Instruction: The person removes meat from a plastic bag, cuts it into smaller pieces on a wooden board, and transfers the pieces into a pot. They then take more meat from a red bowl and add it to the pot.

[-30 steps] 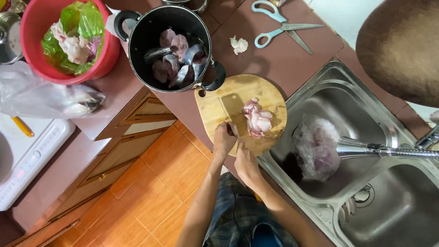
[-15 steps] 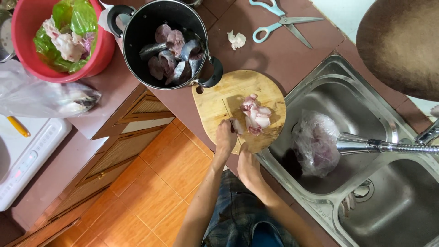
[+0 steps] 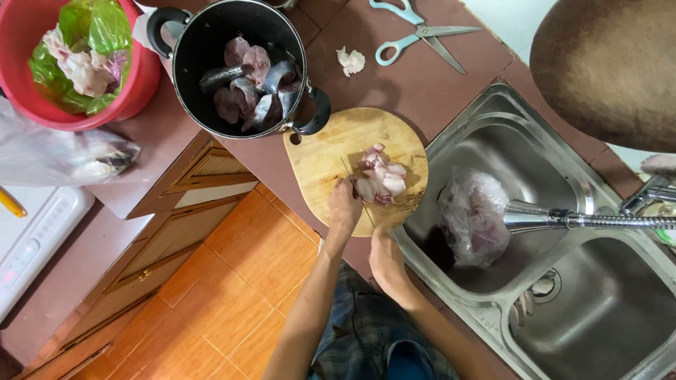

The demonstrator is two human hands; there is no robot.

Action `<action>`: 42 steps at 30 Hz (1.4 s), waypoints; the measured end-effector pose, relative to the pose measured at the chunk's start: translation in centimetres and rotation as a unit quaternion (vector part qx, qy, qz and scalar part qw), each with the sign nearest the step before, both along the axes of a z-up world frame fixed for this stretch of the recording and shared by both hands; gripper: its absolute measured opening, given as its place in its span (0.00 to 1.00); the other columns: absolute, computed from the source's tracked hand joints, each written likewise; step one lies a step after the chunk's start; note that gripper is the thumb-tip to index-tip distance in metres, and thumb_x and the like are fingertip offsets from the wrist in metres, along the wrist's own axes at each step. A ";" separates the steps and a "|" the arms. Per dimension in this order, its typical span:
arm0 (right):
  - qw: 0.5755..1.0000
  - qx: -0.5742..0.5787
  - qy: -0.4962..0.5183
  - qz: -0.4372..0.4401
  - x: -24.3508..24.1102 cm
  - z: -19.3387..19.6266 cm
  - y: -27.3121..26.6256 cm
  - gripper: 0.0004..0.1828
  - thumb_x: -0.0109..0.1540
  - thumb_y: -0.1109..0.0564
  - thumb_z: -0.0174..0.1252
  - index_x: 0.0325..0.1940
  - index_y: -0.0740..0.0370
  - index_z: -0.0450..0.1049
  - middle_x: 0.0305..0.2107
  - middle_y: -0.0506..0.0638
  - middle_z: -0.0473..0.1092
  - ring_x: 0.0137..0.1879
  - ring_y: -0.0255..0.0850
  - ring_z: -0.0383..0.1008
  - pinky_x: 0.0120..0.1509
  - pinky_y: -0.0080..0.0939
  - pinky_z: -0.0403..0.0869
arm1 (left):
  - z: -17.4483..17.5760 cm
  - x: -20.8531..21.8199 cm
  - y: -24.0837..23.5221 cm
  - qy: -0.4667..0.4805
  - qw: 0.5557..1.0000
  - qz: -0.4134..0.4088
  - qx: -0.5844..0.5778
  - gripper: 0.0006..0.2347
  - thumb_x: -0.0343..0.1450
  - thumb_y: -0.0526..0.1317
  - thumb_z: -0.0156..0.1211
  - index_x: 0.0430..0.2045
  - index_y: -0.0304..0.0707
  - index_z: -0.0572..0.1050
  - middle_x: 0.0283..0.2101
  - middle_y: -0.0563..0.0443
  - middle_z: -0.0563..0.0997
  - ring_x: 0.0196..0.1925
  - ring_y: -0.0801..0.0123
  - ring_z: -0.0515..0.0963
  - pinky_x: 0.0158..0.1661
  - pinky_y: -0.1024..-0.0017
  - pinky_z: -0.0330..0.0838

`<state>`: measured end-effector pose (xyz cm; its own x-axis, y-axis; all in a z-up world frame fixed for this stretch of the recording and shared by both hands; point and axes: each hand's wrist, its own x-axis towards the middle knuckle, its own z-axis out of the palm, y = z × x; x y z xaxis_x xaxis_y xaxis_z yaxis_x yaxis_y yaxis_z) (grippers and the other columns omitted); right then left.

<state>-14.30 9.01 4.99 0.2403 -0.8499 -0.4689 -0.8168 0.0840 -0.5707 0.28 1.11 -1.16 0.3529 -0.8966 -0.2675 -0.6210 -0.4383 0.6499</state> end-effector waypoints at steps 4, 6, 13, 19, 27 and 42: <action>1.000 0.006 -0.001 -0.027 2.6 -1.7 -2.7 0.26 0.63 0.67 0.46 0.66 0.72 0.59 0.43 0.73 0.72 0.50 0.68 0.74 0.51 0.61 0.73 | -1.6 -0.2 -0.7 -0.043 0.999 0.015 -0.016 0.09 0.66 0.33 0.59 0.39 0.35 0.76 0.43 0.32 0.80 0.43 0.38 0.80 0.42 0.49 0.74; 0.990 -0.048 -0.115 -0.058 2.5 -2.7 -3.1 0.23 0.68 0.67 0.42 0.69 0.70 0.60 0.47 0.75 0.71 0.52 0.71 0.72 0.53 0.64 0.71 | -2.2 -0.6 -0.1 -0.069 0.997 0.004 -0.041 0.08 0.66 0.33 0.58 0.37 0.34 0.76 0.42 0.31 0.80 0.41 0.36 0.80 0.41 0.48 0.74; 0.993 0.006 -0.107 -0.055 0.6 0.8 -5.2 0.31 0.60 0.67 0.45 0.69 0.69 0.54 0.48 0.77 0.68 0.51 0.70 0.72 0.51 0.60 0.71 | 0.3 2.7 -0.2 0.053 0.995 -0.029 -0.074 0.07 0.68 0.32 0.56 0.37 0.32 0.76 0.38 0.34 0.82 0.43 0.42 0.80 0.45 0.53 0.75; 0.994 0.056 -0.013 -0.090 -2.1 5.3 -5.8 0.13 0.68 0.58 0.46 0.54 0.68 0.62 0.31 0.69 0.75 0.38 0.65 0.78 0.39 0.60 0.75 | 2.7 0.3 -2.7 -0.048 0.985 -0.058 -0.158 0.12 0.61 0.32 0.61 0.37 0.31 0.77 0.45 0.27 0.78 0.47 0.41 0.76 0.46 0.58 0.73; 0.984 0.148 0.020 -0.096 -1.0 6.7 -4.1 0.15 0.68 0.57 0.44 0.58 0.66 0.58 0.28 0.68 0.74 0.34 0.63 0.79 0.36 0.61 0.77 | 1.0 1.7 -1.2 0.082 0.993 0.031 -0.080 0.06 0.61 0.30 0.63 0.29 0.28 0.77 0.28 0.35 0.80 0.32 0.46 0.81 0.36 0.58 0.74; 0.994 -0.074 -0.081 -0.022 0.7 3.2 -2.1 0.18 0.61 0.71 0.45 0.56 0.77 0.61 0.33 0.78 0.71 0.43 0.69 0.76 0.43 0.61 0.75 | 2.8 0.0 -1.1 0.060 0.995 0.032 -0.073 0.10 0.59 0.26 0.62 0.31 0.30 0.78 0.36 0.32 0.76 0.39 0.39 0.77 0.41 0.52 0.73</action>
